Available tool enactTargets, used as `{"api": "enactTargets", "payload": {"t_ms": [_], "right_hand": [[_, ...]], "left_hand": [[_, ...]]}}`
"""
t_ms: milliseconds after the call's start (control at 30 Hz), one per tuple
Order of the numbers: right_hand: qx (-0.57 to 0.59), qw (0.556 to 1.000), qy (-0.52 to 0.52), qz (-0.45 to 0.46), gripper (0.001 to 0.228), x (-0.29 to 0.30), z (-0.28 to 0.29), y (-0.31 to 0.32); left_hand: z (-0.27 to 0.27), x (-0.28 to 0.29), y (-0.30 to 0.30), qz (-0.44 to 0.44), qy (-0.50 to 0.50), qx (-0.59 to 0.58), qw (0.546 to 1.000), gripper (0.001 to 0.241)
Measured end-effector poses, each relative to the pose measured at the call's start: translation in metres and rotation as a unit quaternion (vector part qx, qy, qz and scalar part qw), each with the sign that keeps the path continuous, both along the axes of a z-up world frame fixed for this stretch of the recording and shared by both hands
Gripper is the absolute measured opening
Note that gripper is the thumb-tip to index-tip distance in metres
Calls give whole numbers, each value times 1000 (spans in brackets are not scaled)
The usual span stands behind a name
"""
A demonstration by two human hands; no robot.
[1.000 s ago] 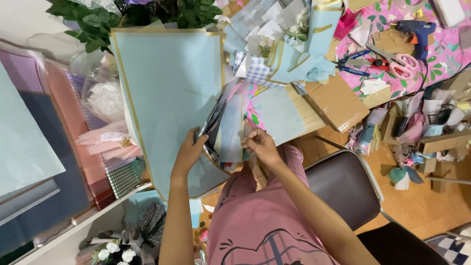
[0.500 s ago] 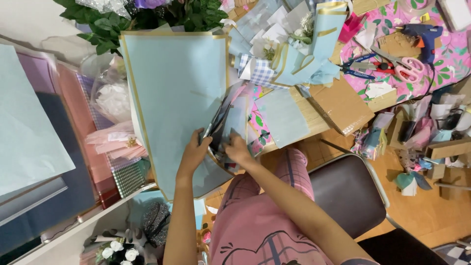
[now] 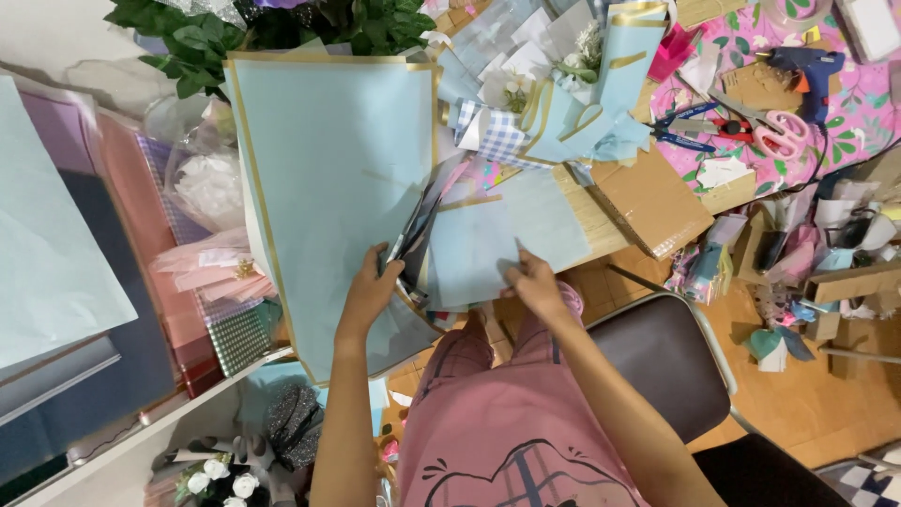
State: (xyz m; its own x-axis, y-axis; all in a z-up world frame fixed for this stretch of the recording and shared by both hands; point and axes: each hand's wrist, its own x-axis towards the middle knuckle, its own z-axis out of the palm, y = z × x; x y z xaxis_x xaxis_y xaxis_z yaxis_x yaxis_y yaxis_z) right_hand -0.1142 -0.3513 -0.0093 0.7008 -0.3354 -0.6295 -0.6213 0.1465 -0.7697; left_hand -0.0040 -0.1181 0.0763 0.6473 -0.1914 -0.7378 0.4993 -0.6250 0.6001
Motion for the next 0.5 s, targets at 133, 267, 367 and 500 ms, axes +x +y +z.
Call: {"api": "enactTargets", "payload": {"t_ms": [133, 267, 367, 500], "right_hand": [[-90, 995, 24, -47, 46, -43, -71, -63], [-262, 962, -17, -73, 39, -55, -75, -95], [-405, 911, -69, -39, 57, -47, -52, -72], [-284, 951, -111, 54, 34, -29, -46, -12]], "left_hand": [[0, 0, -1, 20, -9, -1, 1000, 77], [-3, 2, 1, 10, -9, 5, 1000, 78], [-2, 1, 0, 7, -11, 7, 1000, 79], [-7, 1, -1, 4, -12, 11, 1000, 79]]}}
